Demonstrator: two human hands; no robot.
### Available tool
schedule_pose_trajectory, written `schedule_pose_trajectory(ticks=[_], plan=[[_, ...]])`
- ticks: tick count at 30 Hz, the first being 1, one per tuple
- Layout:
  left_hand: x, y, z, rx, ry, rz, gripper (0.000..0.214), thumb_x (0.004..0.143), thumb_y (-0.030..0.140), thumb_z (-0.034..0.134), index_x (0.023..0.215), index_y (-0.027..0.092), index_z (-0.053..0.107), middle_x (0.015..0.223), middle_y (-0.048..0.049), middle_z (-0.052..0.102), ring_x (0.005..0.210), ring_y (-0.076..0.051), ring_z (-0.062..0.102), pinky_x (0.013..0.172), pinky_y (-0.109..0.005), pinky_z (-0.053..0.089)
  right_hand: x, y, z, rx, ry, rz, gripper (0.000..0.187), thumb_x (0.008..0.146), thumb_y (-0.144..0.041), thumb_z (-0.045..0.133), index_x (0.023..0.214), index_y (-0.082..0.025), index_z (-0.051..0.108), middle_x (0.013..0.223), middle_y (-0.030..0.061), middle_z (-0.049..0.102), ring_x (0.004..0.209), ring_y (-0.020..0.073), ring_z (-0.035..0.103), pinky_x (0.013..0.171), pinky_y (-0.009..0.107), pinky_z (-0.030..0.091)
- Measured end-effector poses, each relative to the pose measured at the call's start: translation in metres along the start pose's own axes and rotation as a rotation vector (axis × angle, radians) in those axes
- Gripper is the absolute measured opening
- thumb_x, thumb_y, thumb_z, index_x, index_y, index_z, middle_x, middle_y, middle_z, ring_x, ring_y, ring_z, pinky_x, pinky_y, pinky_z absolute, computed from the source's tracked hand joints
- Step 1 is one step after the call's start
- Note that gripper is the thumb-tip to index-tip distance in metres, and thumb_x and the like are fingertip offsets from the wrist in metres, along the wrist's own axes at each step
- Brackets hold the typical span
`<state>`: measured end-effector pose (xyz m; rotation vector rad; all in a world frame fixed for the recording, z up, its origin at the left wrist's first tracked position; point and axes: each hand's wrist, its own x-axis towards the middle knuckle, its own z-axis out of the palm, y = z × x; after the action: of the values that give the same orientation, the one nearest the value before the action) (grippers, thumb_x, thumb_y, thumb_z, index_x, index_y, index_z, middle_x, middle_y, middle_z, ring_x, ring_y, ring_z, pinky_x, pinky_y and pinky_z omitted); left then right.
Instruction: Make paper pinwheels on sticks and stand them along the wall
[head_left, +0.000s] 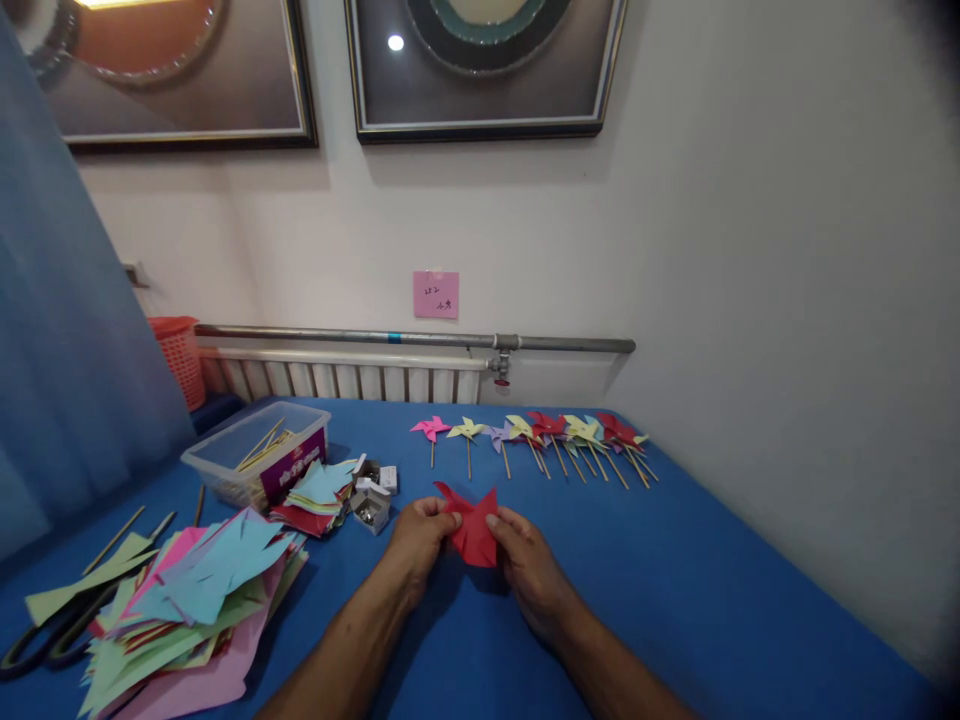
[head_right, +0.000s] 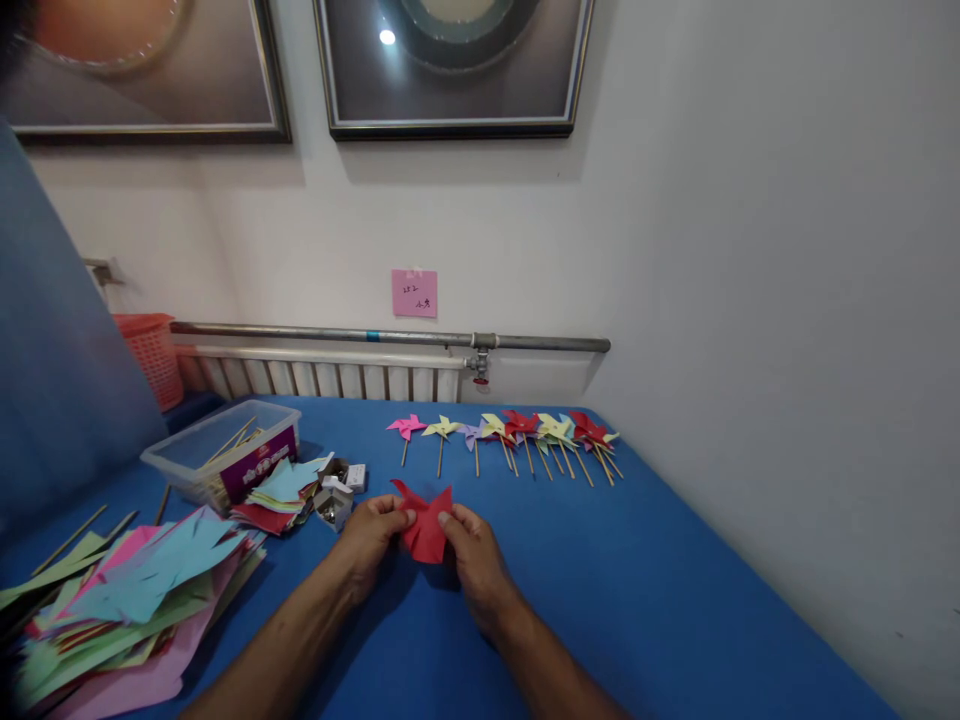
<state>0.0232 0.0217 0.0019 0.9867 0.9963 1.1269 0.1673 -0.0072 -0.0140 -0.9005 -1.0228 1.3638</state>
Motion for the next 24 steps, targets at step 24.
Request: schedule_pose_trajectory(ticks=[24], plan=[[0.000,0.005,-0.005,-0.092,0.002,-0.024,0.026,0.054,0.032,0.077,0.062,0.016,0.058,0.052,0.0022,0.057,0.045,-0.008,0.045,0.050,-0.022,0.032,-0.007,-0.010,0.002,0.066,-0.118,0.029,0.038,0.072,-0.044,0.081,0.100,-0.020,0.073,0.092,0.0054,0.075,0.075,0.0160,0.066,0.070,0.027,0.050]])
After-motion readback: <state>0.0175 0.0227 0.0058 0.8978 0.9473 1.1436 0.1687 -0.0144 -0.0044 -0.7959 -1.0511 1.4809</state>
